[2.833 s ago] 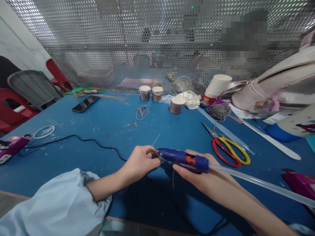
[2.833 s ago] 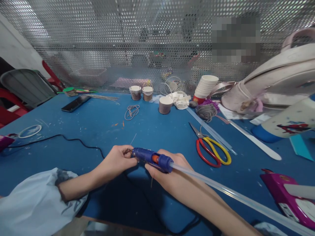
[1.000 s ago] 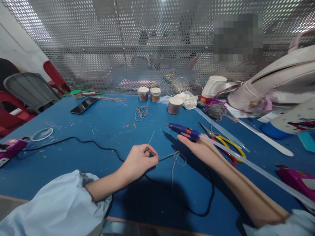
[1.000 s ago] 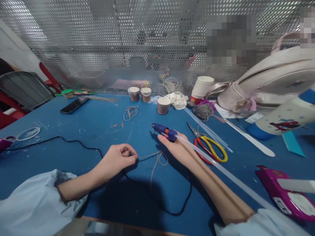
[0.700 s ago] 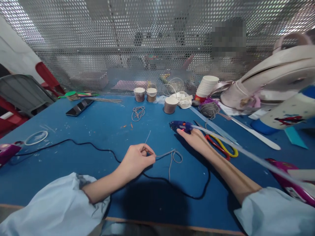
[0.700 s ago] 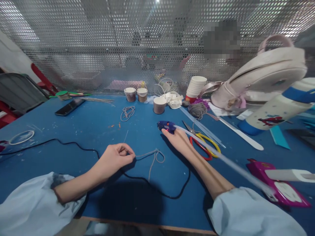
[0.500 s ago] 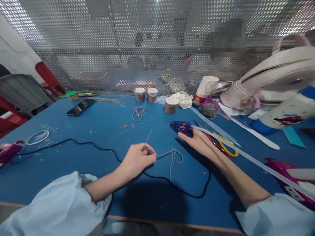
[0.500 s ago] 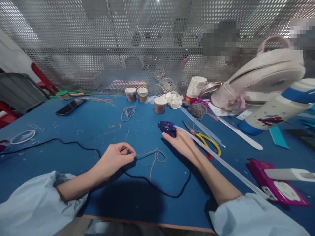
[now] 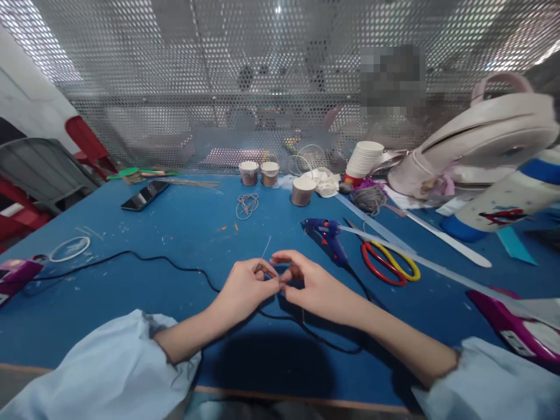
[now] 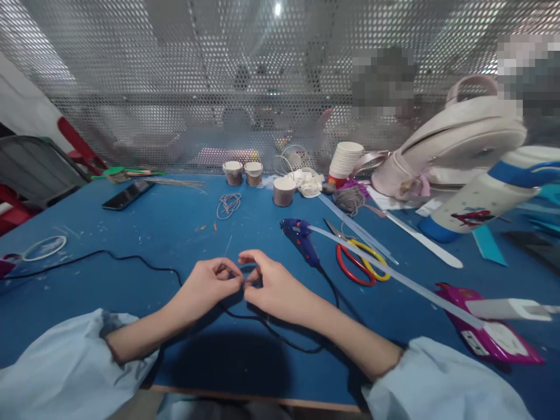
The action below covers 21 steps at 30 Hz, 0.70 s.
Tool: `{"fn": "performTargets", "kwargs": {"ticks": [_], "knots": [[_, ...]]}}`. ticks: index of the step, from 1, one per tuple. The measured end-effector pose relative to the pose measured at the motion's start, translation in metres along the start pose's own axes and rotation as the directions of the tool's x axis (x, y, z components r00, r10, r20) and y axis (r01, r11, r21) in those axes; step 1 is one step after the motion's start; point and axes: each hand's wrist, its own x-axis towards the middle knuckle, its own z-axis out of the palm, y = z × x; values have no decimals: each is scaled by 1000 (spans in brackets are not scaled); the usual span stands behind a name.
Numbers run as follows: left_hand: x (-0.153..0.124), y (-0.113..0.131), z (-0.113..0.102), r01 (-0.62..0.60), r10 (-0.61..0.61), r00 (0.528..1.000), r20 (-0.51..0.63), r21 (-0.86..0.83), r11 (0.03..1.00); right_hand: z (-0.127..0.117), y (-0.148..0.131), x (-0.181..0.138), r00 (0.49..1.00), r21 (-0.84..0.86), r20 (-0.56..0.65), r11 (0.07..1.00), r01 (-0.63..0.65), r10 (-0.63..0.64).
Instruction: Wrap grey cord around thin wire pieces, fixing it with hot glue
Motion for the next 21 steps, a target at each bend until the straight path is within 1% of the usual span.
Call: {"fn": "performTargets", "kwargs": {"ticks": [2, 4, 7, 10, 14, 18, 21], "knots": [[1, 0, -1, 7, -8, 1000, -8, -11, 1000, 1, 2, 9, 996, 123, 17, 988, -93, 92], [2, 0, -3, 16, -16, 1000, -10, 3, 1000, 0, 2, 10, 990, 135, -28, 982, -131, 136], [3, 1, -5, 24, -24, 1000, -2, 20, 1000, -3, -1, 6, 989, 89, -86, 990, -113, 121], [3, 1, -5, 23, -23, 1000, 6, 4, 1000, -6, -2, 2, 986, 85, -137, 993, -84, 96], [4, -2, -3, 7, -9, 1000, -11, -127, 992, -9, 0, 0, 974, 89, -201, 992, -86, 102], [6, -3, -2, 58, -69, 997, -32, -282, 958, -12, 1, -2, 962, 101, -247, 990, -95, 117], [6, -1, -3, 81, -96, 995, -32, -321, 944, -13, 3, -3, 952, 105, -279, 990, -97, 123]]}}
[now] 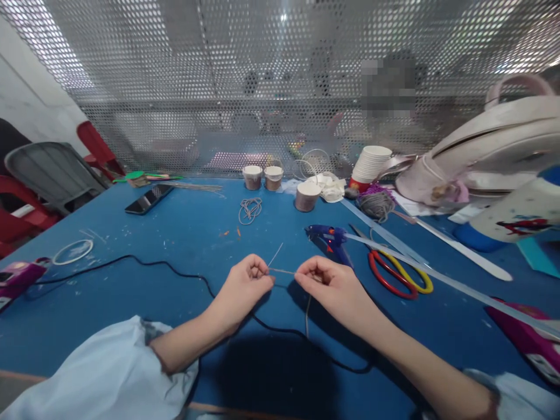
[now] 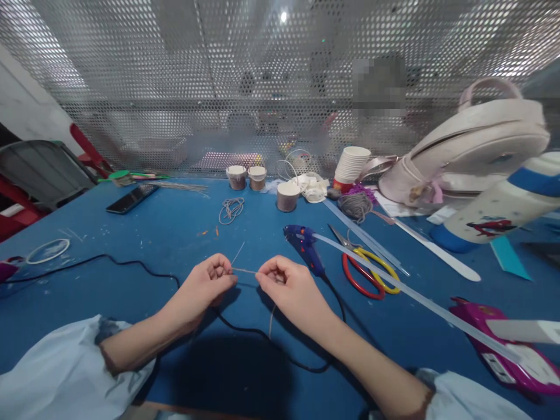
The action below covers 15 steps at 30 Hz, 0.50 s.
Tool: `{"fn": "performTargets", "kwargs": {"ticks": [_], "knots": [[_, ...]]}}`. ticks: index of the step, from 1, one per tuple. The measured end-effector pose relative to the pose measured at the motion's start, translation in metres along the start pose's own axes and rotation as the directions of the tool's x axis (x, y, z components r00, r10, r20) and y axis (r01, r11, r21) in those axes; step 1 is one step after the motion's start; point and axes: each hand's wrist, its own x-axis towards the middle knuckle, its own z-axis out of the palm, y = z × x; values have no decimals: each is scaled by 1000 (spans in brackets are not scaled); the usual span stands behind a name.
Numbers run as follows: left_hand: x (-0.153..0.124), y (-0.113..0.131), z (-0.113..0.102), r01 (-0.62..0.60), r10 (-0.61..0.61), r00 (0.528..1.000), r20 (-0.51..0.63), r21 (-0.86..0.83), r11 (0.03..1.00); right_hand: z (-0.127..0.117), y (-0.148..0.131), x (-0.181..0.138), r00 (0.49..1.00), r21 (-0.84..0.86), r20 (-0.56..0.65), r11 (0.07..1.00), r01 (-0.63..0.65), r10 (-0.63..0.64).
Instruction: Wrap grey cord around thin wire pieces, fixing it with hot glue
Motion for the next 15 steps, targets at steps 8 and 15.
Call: {"fn": "performTargets", "kwargs": {"ticks": [8, 15], "knots": [[2, -1, -2, -15, 14, 1000, -28, -46, 999, -1, 5, 3, 1000, 7, -21, 1000, -4, 4], [-1, 1, -3, -6, 5, 1000, -13, -63, 998, -1, 10, 5, 1000, 18, -14, 1000, -14, 14]]}}
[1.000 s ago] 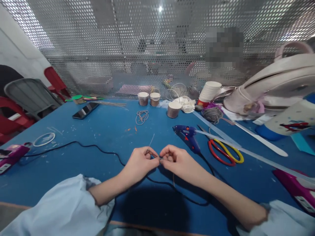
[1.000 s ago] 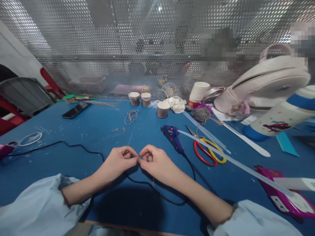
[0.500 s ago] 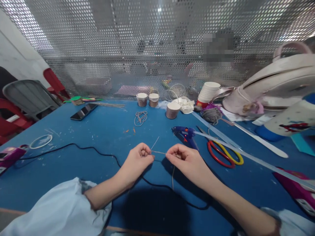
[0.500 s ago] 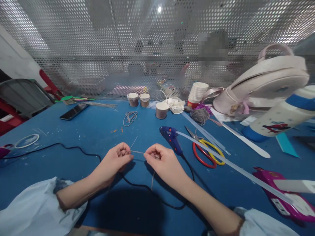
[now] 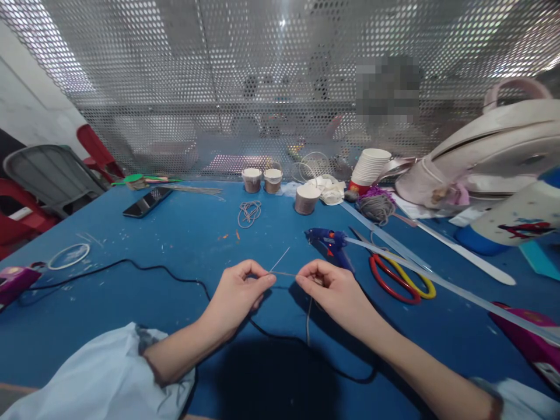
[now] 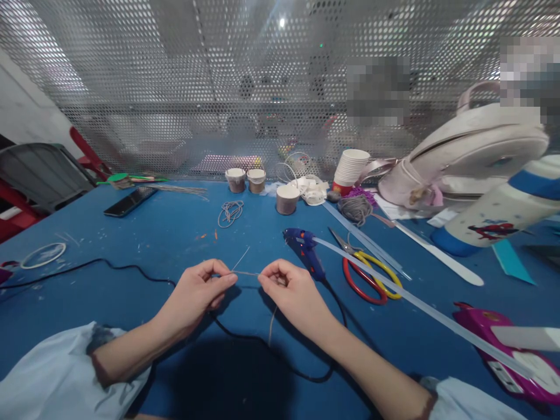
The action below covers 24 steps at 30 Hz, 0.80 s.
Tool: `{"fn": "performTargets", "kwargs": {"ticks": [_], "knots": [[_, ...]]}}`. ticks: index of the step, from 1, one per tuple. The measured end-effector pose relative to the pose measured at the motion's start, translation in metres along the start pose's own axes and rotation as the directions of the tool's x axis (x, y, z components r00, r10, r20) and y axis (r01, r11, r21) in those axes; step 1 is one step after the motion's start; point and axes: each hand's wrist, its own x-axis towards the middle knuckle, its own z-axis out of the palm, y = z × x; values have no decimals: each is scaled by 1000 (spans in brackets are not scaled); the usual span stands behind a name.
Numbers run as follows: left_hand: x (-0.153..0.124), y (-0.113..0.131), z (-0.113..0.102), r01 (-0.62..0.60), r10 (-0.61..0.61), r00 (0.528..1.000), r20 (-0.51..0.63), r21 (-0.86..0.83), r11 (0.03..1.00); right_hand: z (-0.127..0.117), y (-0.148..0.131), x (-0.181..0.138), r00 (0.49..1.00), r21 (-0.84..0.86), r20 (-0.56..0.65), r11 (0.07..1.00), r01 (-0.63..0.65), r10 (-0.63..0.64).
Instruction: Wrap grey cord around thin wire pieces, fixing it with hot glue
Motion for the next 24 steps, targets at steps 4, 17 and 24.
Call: {"fn": "performTargets", "kwargs": {"ticks": [4, 17, 24], "knots": [[0, 1, 0, 3, -3, 1000, 2, 33, 999, -1, 0, 0, 1000, -18, -1, 1000, 0, 0], [-3, 4, -2, -39, 33, 999, 28, 225, 974, -2, -2, 0, 999, -47, -28, 999, 21, -23], [-5, 8, -2, -59, 54, 998, 27, 275, 960, -1, -3, -2, 999, -52, -27, 998, 23, -24]]}}
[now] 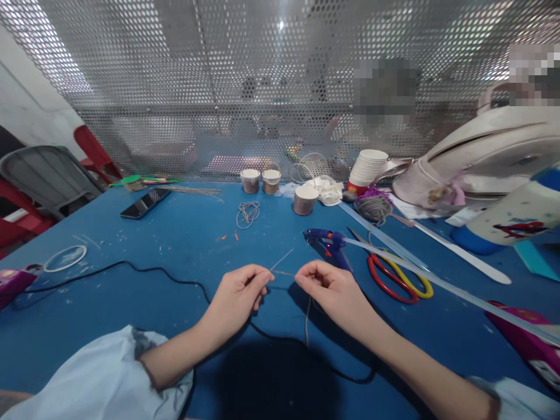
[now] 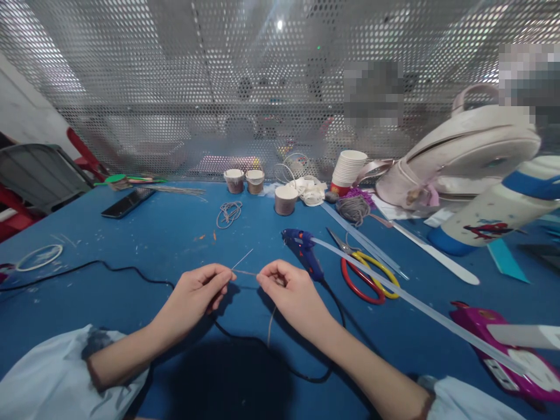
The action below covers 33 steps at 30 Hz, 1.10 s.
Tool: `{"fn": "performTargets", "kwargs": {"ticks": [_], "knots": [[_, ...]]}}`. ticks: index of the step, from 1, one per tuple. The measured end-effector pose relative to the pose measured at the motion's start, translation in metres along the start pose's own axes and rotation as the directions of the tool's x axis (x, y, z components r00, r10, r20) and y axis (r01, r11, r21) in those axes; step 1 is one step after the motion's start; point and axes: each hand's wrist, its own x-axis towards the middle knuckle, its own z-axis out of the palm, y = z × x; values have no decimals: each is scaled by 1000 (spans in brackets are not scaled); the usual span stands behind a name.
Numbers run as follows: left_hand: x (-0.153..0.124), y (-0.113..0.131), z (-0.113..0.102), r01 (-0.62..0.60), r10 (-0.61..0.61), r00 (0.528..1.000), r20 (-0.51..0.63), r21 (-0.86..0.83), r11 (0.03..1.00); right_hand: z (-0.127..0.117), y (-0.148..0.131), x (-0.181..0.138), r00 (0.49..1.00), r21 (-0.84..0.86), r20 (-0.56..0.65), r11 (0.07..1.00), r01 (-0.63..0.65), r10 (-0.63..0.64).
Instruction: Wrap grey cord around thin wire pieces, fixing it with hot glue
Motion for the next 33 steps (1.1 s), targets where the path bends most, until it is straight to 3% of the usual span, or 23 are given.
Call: {"fn": "performTargets", "kwargs": {"ticks": [5, 10, 18, 33], "knots": [[0, 3, -4, -55, 54, 998, 21, 59, 997, -2, -2, 0, 1000, -16, -21, 1000, 20, -20], [2, 3, -6, -59, 60, 998, 7, -47, 997, -3, -4, -1, 999, -27, -39, 999, 25, -26], [2, 2, -3, -18, 17, 1000, -21, -65, 998, -3, -5, -2, 999, -7, -30, 999, 37, -37], [1, 2, -2, -9, 10, 999, 41, -17, 1000, -4, -4, -3, 999, 6, -35, 999, 31, -31]]}}
